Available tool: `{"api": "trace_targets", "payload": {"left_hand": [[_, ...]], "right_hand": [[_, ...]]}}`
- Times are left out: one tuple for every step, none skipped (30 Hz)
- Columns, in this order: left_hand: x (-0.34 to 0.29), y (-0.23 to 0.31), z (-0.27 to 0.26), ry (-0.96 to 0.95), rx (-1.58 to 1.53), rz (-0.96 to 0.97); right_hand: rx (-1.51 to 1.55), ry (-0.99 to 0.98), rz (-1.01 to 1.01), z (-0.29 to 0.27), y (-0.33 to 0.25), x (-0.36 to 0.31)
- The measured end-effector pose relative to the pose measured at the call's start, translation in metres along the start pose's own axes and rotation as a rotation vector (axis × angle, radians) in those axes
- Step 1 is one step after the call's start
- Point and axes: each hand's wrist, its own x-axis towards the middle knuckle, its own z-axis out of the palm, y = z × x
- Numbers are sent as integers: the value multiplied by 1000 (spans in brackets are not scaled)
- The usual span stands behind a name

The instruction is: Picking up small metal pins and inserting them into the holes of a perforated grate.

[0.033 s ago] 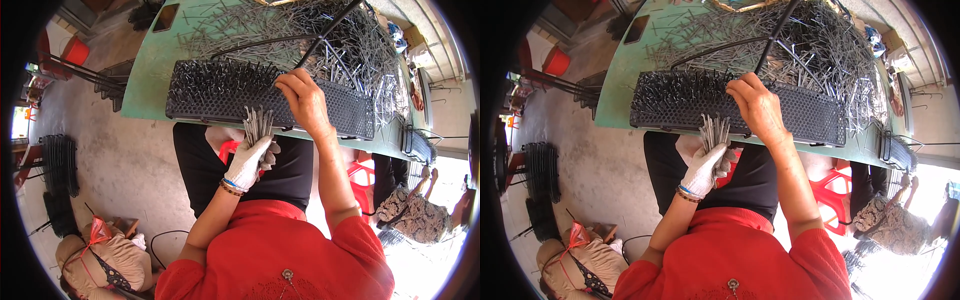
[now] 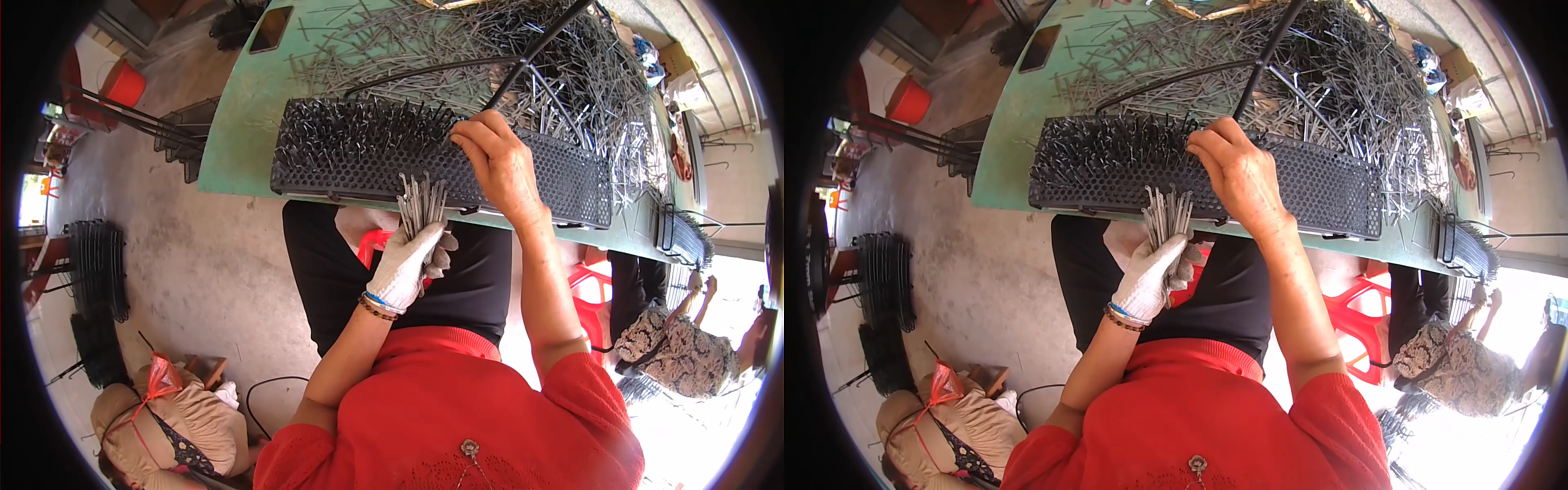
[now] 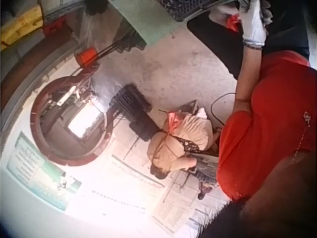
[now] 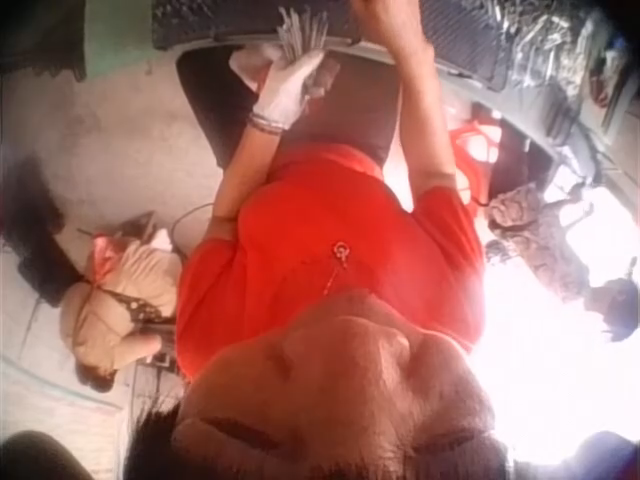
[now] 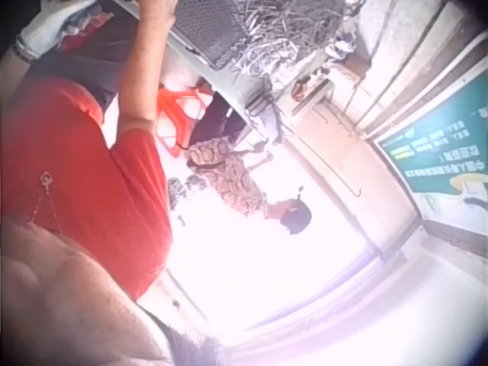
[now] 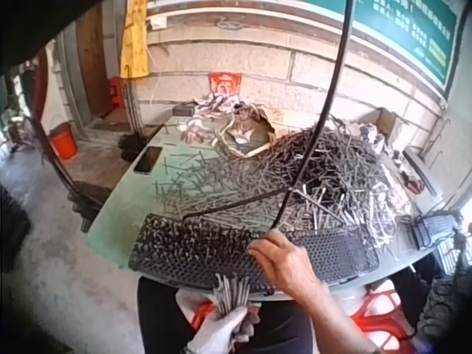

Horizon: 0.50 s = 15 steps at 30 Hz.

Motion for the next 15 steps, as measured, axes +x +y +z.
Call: {"api": "trace_targets", "payload": {"left_hand": [[0, 0, 0, 15, 13, -9], [0, 0, 0, 30, 26, -18], [0, 0, 1, 30, 25, -19], [-1, 1, 3, 46, 45, -22], [-2, 2, 4, 63, 65, -24], [-1, 1, 3, 63, 65, -25], [0, -1, 1, 42, 72, -6], [1, -2, -1, 22, 79, 13], [1, -2, -1, 22, 80, 12], [0, -1, -1, 22, 84, 7], [0, -1, -1, 21, 88, 2], [0, 0, 0, 22, 88, 2], [-1, -1, 0, 8, 76, 14], [-1, -1, 1, -6, 64, 25], [-1, -2, 1, -6, 65, 24]], "right_hand": [[-1, 1, 1, -1, 1, 0], [-23, -36, 0, -2, 1, 0], [-45, -73, 0, -3, 1, 0], [-45, -73, 1, -1, 2, -2], [-72, -86, 3, 1, 4, -4], [-100, -99, 6, 2, 5, -6], [-100, -98, 7, 1, 4, -7], [-104, -44, -17, 1, 3, -7], [-109, 10, -41, 0, 1, -8], [-108, 10, -40, -1, -1, -10], [-23, 21, 27, -3, -2, -13], [63, 32, 94, -4, -4, -16], [64, 31, 94, -5, -8, -22], [127, -43, 195, -6, -12, -28], [190, -118, 296, -7, -15, -33]]}}
